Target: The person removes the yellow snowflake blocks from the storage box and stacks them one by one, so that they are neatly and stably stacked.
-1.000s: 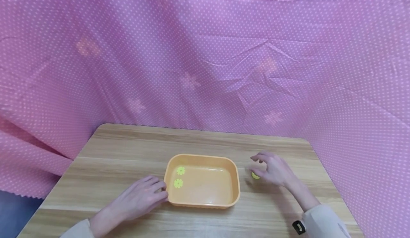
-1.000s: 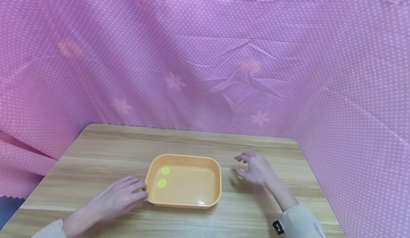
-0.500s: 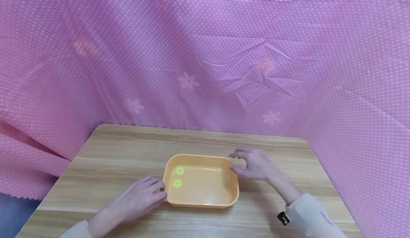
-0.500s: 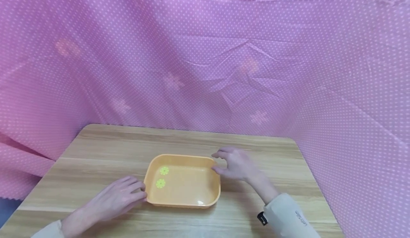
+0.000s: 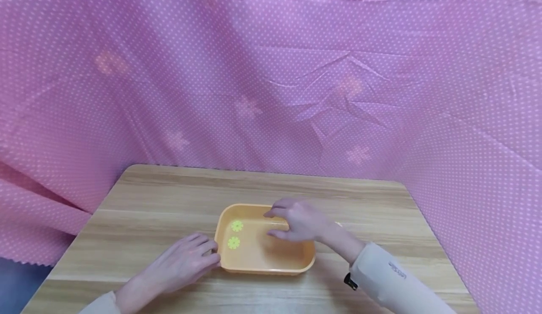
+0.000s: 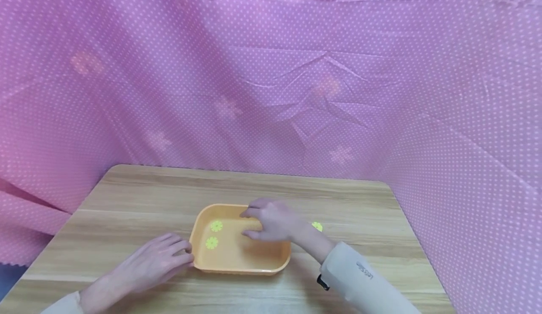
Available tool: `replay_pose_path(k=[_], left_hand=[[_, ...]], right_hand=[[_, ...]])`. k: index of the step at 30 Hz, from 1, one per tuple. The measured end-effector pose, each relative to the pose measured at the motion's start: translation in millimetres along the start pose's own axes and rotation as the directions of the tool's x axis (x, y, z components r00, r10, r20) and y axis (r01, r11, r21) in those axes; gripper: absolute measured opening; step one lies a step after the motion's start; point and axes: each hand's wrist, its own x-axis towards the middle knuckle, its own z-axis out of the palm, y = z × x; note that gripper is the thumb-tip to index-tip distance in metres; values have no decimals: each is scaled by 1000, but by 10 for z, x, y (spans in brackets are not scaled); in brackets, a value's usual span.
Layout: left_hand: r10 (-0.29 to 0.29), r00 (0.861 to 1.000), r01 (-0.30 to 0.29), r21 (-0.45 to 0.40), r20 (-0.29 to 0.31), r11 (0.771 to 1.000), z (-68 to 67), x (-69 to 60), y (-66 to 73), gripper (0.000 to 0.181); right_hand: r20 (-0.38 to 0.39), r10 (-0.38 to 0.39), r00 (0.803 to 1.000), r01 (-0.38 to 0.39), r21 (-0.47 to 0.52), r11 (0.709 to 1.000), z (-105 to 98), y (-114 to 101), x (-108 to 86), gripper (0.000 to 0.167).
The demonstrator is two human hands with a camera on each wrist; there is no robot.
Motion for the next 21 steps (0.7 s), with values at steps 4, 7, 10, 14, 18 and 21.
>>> replay_pose_path(k=[4, 7, 10, 14, 18, 21], left_hand=[[0, 1000, 0, 5, 0, 1000, -2, 5, 6, 28], [-2, 1000, 2, 7, 4, 1000, -4, 5, 13, 37], [-3, 1000, 3, 7, 7, 1000, -4, 7, 13, 36], [-2, 1000, 2, 7, 9, 1000, -13, 7, 5, 31], [-2, 1000, 2, 8, 14, 1000, -24, 6, -2, 29], [-1, 1000, 1, 10, 20, 1000, -27, 9, -4, 28]], right_hand=[[76, -28, 997, 29, -15, 999, 102, -77, 123, 42], [111, -52, 992, 53, -1, 999, 177, -123, 211, 41], [146, -63, 987, 63, 6, 998, 253, -154, 296, 40], [218, -68, 973, 70, 1, 998, 335, -214, 413, 41], [259, -74, 963, 80, -15, 997, 458, -277, 507, 41], [255, -53, 966, 60, -22, 998, 552, -316, 554, 41]])
